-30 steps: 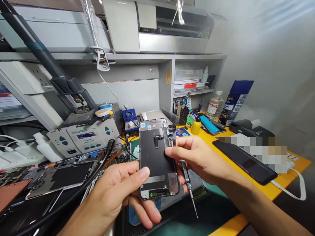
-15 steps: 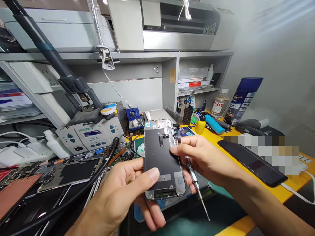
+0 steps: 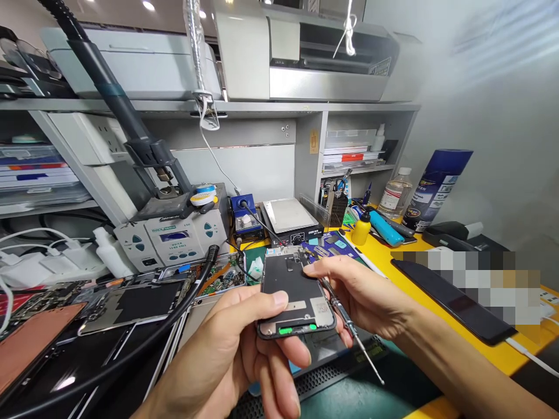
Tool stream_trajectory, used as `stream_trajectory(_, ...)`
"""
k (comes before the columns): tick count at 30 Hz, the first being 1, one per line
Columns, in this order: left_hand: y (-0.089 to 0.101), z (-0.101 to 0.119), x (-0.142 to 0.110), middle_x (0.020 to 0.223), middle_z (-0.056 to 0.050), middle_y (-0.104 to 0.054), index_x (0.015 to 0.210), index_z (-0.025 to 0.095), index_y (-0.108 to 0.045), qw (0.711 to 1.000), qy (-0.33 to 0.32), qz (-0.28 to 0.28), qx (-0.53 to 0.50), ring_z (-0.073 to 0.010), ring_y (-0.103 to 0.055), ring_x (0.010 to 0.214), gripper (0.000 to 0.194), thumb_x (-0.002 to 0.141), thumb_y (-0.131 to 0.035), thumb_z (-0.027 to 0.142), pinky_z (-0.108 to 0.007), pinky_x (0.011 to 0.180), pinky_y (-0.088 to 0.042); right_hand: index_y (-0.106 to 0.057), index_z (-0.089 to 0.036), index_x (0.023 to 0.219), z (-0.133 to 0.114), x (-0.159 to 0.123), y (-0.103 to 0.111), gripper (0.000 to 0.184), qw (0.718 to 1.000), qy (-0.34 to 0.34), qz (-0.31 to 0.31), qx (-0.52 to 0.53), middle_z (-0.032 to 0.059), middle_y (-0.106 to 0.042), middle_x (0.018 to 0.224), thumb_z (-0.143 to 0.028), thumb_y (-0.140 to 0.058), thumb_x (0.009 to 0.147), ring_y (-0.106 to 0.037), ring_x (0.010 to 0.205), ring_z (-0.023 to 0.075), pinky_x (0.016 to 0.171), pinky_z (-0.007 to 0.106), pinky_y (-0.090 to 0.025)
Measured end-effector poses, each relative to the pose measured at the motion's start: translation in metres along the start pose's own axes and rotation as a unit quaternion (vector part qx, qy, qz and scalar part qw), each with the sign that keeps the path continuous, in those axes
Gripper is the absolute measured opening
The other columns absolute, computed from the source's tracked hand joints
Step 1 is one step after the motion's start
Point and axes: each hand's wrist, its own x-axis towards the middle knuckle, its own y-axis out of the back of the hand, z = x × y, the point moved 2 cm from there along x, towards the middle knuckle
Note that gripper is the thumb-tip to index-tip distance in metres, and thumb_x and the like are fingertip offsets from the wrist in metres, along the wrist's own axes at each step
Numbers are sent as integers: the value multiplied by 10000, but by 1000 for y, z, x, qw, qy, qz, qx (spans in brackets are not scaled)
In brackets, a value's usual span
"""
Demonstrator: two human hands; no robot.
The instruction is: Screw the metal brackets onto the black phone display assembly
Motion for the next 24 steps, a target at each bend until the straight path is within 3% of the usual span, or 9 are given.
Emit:
stream_trajectory(6, 1, -1, 2, 577, -136, -746, 613, 30, -743, 1000, 3, 8, 13, -187, -684, 388, 482, 933, -490, 288, -206, 327, -531, -622, -121, 619, 2, 2, 0, 283, 1000, -15, 1, 3, -2, -577, 466, -280, -583, 851, -556, 340, 117, 301, 207, -532)
stream_trajectory(11, -2, -1, 2, 430, -157, -657, 538, 8, -733, 999, 32, 25, 34, -167, -638, 334, 627, 954, -354, 283, -177, 303, -482, -627, -118, 626, 3, 4, -1, 281, 1000, -27, 8, 11, -17, -561, 477, -259, -565, 861, -565, 339, 120, 284, 205, -524)
stream_trajectory(21, -6, -2, 2, 500, -195, -680, 513, -2, -715, 1000, 17, 11, 19, -192, -667, 365, 712, 959, -223, 257, -198, 329, -499, -576, -144, 550, 5, 5, -2, 359, 999, -47, 7, 12, -10, -548, 445, -267, -536, 884, -548, 317, 118, 268, 198, -507)
stream_trajectory(24, -4, -4, 2, 574, -167, -727, 579, 24, -724, 1000, -5, 9, 12, -208, -697, 409, 615, 970, -312, 260, -222, 350, -536, -581, -141, 568, 4, 5, -3, 332, 999, -35, 18, 10, -14, -556, 468, -259, -549, 876, -549, 328, 113, 269, 198, -510)
